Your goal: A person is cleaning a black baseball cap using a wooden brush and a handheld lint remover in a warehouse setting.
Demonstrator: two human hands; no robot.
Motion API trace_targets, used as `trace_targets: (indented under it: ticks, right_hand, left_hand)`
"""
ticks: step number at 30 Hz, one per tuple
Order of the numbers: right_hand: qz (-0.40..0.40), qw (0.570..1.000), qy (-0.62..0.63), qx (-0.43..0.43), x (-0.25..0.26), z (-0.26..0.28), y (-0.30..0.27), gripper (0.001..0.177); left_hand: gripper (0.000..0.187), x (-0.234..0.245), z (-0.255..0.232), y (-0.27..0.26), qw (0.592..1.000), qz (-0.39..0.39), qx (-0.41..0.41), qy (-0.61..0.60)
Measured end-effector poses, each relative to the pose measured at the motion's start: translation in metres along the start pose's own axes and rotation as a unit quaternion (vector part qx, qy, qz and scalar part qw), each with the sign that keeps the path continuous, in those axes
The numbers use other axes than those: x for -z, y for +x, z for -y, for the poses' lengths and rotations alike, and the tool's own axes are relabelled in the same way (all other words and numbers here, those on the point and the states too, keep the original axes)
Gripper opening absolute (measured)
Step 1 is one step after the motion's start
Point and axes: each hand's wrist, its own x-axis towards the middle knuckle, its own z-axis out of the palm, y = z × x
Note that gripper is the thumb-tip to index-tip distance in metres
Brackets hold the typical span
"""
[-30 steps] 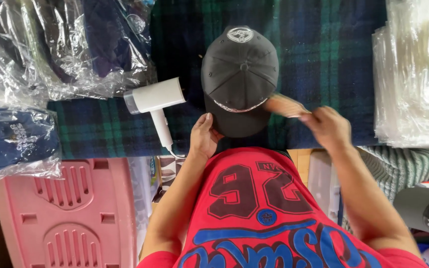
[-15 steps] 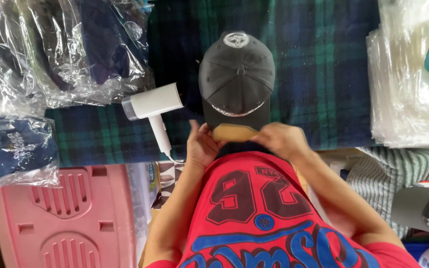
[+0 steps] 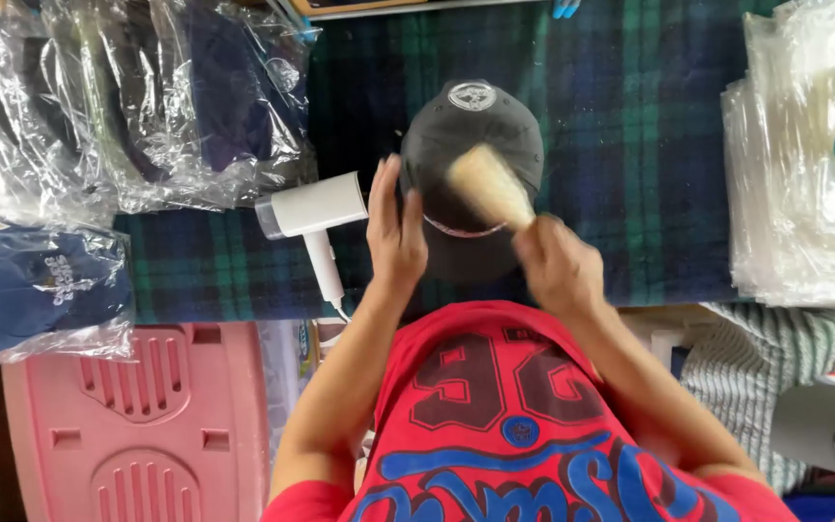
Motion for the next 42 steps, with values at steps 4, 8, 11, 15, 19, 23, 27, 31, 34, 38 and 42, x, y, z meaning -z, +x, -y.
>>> trace_targets:
  ticks: [4, 8, 11, 15, 19, 23, 27, 31, 34, 38, 42]
  right_hand:
    - [-0.038, 0.987, 0.018, -0.152, 0.007, -0.033, 0.005, 0.024]
    - [-0.022, 0.978, 0.160, -0.131, -0.001, -0.009, -0.017, 0.024]
    - [0.004, 0.926, 0.269, -0.266, -0.010, -0.014, -0.026, 0.037]
    - [-0.009, 0.944, 0.235, -0.230, 0.036, 0.013, -0.008, 0.045]
    - [-0.078, 0.978, 0.173, 0.090, 0.042, 0.032, 0.024, 0.045]
    - [-0.107, 0.974, 0.188, 0.067, 0.007, 0.020, 0.044, 0.045]
    - [-0.051, 0.899, 0.402, -0.166, -0.021, -0.027, 0.046, 0.046]
    - [-0.048, 0.943, 0.297, -0.142, 0.012, -0.017, 0.037, 0.046]
    - [-0.024, 0.931, 0.269, -0.246, 0.005, -0.003, 0.023, 0.045]
    - [0.008, 0.887, 0.316, -0.337, 0.008, -0.021, 0.011, 0.039]
    - [-0.090, 0.970, 0.154, 0.163, 0.056, 0.028, 0.051, 0.036]
  left_hand:
    - [0.042, -0.020, 0.006, 0.027, 0.996, 0.060, -0.006, 0.064]
    - [0.042, -0.036, 0.015, 0.039, 0.995, 0.064, -0.027, 0.072]
    - [0.041, -0.038, 0.015, 0.041, 0.997, 0.058, -0.021, 0.044]
    - [0.042, -0.033, 0.015, 0.043, 0.996, 0.071, -0.004, 0.045]
    - [0.044, -0.036, 0.015, 0.039, 0.996, 0.076, 0.032, 0.045]
    - [0.043, -0.031, 0.009, 0.039, 0.997, 0.063, 0.032, 0.024]
    - [0.044, -0.033, 0.014, 0.040, 0.996, 0.066, 0.032, 0.042]
    - [0.043, -0.034, 0.009, 0.042, 0.998, 0.060, 0.006, 0.013]
    - [0.044, -0.035, 0.017, 0.040, 0.999, 0.034, 0.000, 0.023]
    - [0.042, -0.041, 0.028, 0.036, 0.996, 0.001, -0.086, 0.024]
    - [0.044, -0.039, 0.031, 0.035, 0.998, 0.032, -0.016, 0.045]
